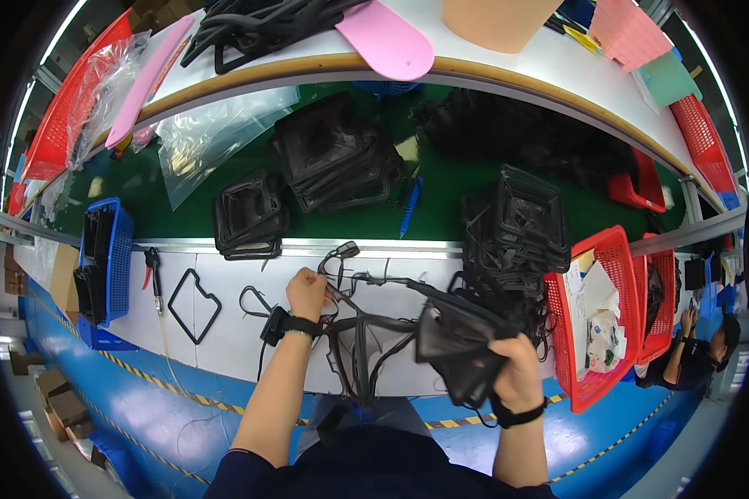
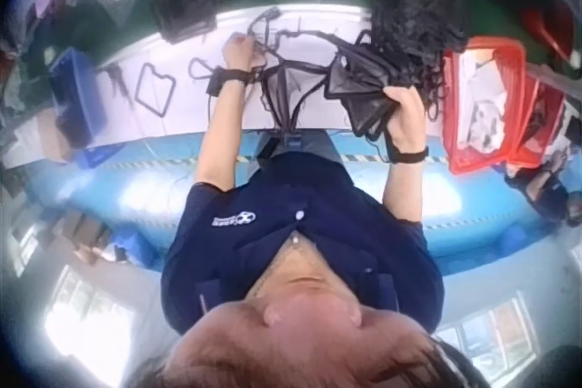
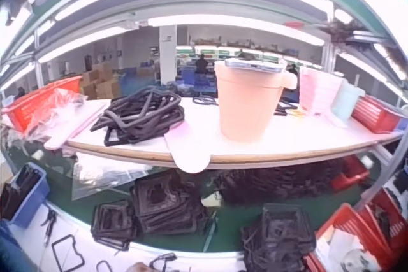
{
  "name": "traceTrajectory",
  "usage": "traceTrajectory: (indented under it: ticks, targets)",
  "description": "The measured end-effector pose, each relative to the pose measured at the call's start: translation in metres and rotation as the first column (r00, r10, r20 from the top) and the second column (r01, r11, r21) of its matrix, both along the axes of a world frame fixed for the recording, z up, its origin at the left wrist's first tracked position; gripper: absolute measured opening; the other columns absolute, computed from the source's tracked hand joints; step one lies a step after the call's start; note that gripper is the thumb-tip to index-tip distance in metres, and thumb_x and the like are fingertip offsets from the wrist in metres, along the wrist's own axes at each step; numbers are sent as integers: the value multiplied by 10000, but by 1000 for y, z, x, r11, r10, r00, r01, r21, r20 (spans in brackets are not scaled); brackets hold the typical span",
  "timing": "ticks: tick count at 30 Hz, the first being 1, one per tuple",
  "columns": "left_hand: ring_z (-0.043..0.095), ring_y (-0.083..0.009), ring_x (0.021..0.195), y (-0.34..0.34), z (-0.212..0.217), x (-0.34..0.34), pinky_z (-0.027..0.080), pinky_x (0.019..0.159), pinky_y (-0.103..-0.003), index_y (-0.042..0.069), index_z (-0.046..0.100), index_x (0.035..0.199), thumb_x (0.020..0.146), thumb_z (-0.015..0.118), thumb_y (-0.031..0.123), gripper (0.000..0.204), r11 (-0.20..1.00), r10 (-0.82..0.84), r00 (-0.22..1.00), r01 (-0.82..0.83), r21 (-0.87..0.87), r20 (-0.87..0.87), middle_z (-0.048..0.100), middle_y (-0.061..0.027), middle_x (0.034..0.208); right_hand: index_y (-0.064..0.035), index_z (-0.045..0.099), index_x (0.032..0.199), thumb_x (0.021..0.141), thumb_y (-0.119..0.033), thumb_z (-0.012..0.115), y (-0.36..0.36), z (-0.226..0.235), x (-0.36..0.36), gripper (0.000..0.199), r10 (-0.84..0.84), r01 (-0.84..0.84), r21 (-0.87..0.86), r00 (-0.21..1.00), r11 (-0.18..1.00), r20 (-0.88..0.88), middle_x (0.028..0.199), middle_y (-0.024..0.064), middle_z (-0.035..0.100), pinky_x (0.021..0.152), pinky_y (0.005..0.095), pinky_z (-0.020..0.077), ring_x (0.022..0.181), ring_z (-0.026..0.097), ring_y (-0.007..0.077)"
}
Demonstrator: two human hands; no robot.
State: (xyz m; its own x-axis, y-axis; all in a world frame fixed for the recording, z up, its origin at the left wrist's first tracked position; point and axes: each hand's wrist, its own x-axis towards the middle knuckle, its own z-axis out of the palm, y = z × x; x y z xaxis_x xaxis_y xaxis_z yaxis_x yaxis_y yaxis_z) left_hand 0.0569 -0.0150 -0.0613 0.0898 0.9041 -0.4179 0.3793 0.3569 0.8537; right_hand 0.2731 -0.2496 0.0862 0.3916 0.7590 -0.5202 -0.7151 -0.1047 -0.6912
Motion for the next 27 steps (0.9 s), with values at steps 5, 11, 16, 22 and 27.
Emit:
traceTrajectory:
  ticks: [5,11,16,22,27]
  targets:
    - [605,-157,459,10,-31,17,472,350,-262,-30,499,724,806,525,28,104,992,105,993,-100,74,-61,586,-104,582,38,392,1285,746,-114,498,-90,59,27,570,-363,337,176,921,925,141,1261,209,490,974,436,407,1136,503,325]
    - [622,-204,541,1,-30,12,501,432,-300,-38,506,794,816,588,89,153,986,155,988,-156,55,22,587,-115,664,39,431,1234,815,-122,501,-123,73,24,454,-431,458,35,807,889,403,1163,167,555,929,384,429,1043,553,268]
    - [556,-347,729,-69,-6,-52,449,638,-414,-7,555,839,760,697,323,368,893,-34,855,258,369,-518,552,-168,812,51,517,1129,812,-39,565,-87,57,-4,334,-318,370,-111,891,922,324,1053,101,592,858,284,422,930,564,169]
    - [571,-286,666,-127,-18,-61,472,597,-379,1,550,782,718,724,313,363,881,-131,771,378,283,-623,577,-138,763,21,534,1099,851,-16,551,-19,35,-35,252,-102,119,-72,973,990,208,1017,73,599,808,256,434,897,557,121]
    - [468,-71,521,-112,28,-80,379,441,-199,57,512,848,749,709,110,226,985,115,988,-100,-141,102,517,1,658,31,549,984,847,-111,598,21,13,-74,203,172,-102,-173,874,980,454,891,59,584,695,263,431,785,511,104]
